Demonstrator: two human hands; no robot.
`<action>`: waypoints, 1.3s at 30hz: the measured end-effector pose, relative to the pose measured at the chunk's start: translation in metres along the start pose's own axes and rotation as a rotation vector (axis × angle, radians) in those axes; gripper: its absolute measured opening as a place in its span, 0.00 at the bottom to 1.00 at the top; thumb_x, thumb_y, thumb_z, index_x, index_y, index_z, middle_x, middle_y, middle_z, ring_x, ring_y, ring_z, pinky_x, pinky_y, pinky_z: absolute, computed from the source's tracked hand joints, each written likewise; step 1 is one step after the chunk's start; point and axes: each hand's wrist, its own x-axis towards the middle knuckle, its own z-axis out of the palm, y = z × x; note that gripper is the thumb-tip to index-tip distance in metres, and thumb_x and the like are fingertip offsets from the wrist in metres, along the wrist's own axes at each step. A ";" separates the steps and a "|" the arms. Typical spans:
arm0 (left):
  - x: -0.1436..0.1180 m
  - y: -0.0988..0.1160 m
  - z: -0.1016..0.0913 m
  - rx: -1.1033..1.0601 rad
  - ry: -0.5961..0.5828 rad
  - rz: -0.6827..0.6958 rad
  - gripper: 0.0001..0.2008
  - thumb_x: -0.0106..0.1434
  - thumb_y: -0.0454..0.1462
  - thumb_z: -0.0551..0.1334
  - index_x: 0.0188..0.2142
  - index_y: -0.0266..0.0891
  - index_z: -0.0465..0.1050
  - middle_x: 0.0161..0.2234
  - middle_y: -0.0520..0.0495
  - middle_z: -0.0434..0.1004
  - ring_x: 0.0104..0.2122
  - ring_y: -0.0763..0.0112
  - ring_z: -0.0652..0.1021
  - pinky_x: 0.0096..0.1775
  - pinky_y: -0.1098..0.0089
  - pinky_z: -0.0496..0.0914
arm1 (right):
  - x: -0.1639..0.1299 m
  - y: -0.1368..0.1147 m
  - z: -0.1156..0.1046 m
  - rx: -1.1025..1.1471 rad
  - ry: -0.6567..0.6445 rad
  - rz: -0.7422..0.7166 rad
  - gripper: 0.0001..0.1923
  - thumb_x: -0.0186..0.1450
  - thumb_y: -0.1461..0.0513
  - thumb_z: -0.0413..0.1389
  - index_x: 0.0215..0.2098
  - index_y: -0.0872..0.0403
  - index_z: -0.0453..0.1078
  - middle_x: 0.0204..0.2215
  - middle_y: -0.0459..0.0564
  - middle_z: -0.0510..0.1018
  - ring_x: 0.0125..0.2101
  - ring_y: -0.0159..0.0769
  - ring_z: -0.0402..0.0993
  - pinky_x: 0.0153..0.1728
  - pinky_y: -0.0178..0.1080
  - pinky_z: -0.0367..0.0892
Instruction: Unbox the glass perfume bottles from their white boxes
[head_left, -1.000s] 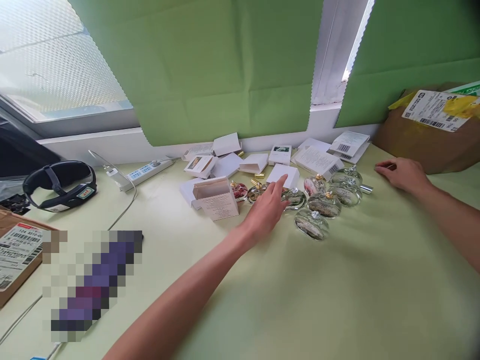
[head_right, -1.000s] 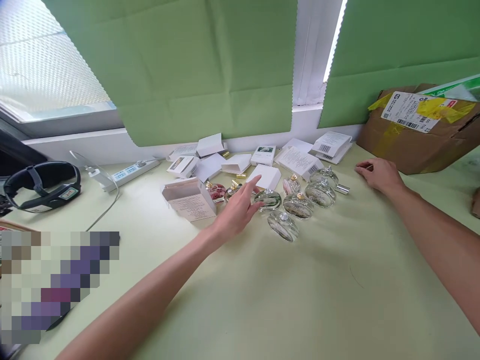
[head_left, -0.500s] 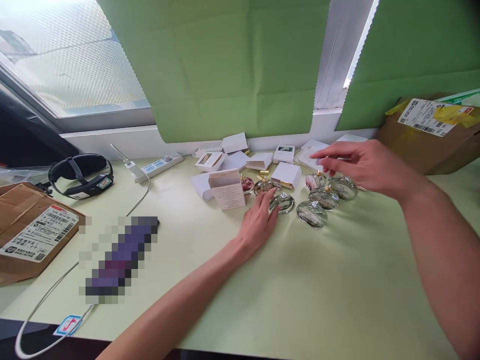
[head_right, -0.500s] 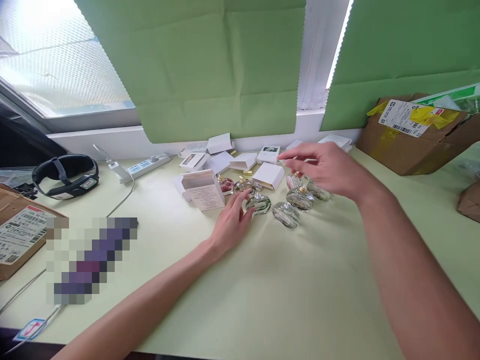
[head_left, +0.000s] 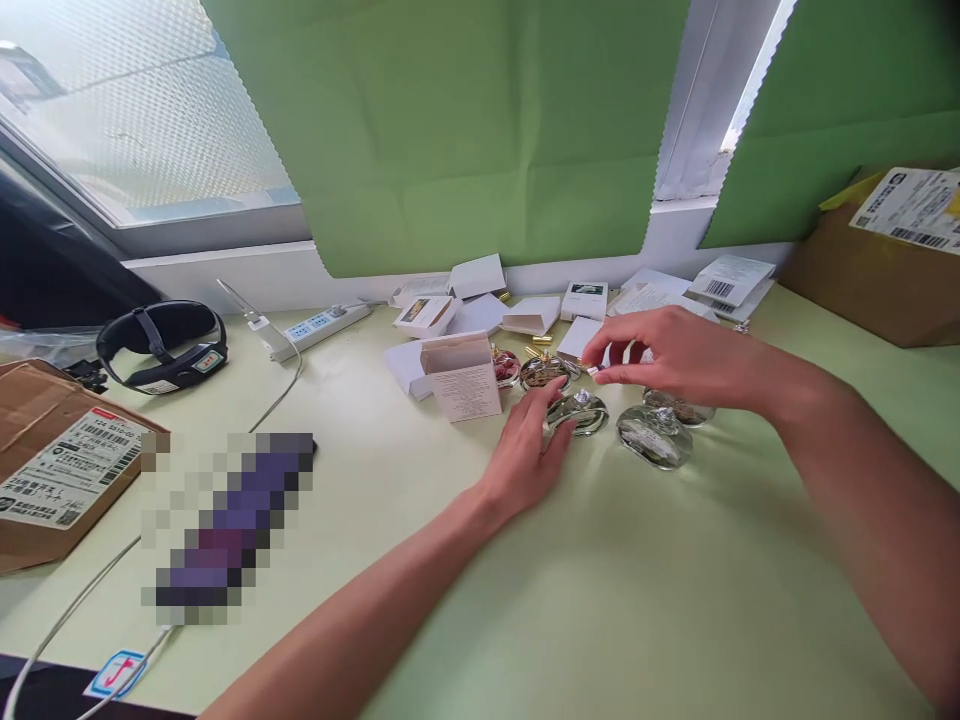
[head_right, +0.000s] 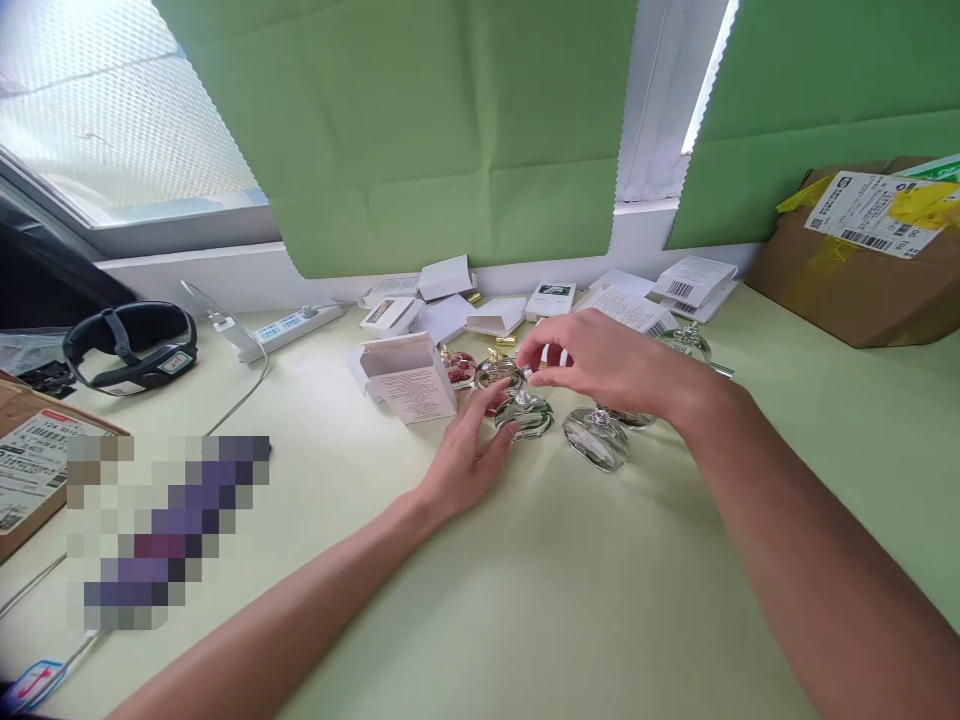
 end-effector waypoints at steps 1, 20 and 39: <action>0.000 0.000 0.000 0.000 -0.009 0.013 0.24 0.73 0.39 0.55 0.66 0.44 0.54 0.58 0.39 0.70 0.58 0.59 0.71 0.57 0.56 0.68 | 0.000 0.000 0.001 -0.010 0.002 0.017 0.12 0.65 0.50 0.59 0.39 0.47 0.77 0.37 0.48 0.82 0.32 0.40 0.74 0.31 0.40 0.62; -0.001 0.003 -0.001 -0.008 -0.006 0.056 0.23 0.72 0.37 0.55 0.64 0.42 0.54 0.57 0.38 0.70 0.56 0.57 0.72 0.56 0.54 0.68 | 0.006 -0.005 0.012 -0.036 -0.169 -0.038 0.11 0.66 0.53 0.58 0.42 0.45 0.79 0.37 0.46 0.81 0.31 0.37 0.73 0.29 0.39 0.63; -0.002 0.005 -0.004 -0.021 0.033 0.182 0.23 0.73 0.38 0.55 0.66 0.52 0.57 0.59 0.41 0.65 0.60 0.62 0.69 0.61 0.56 0.66 | -0.004 0.012 -0.001 -0.078 -0.160 0.112 0.17 0.66 0.48 0.56 0.48 0.43 0.77 0.40 0.48 0.82 0.29 0.40 0.76 0.27 0.40 0.65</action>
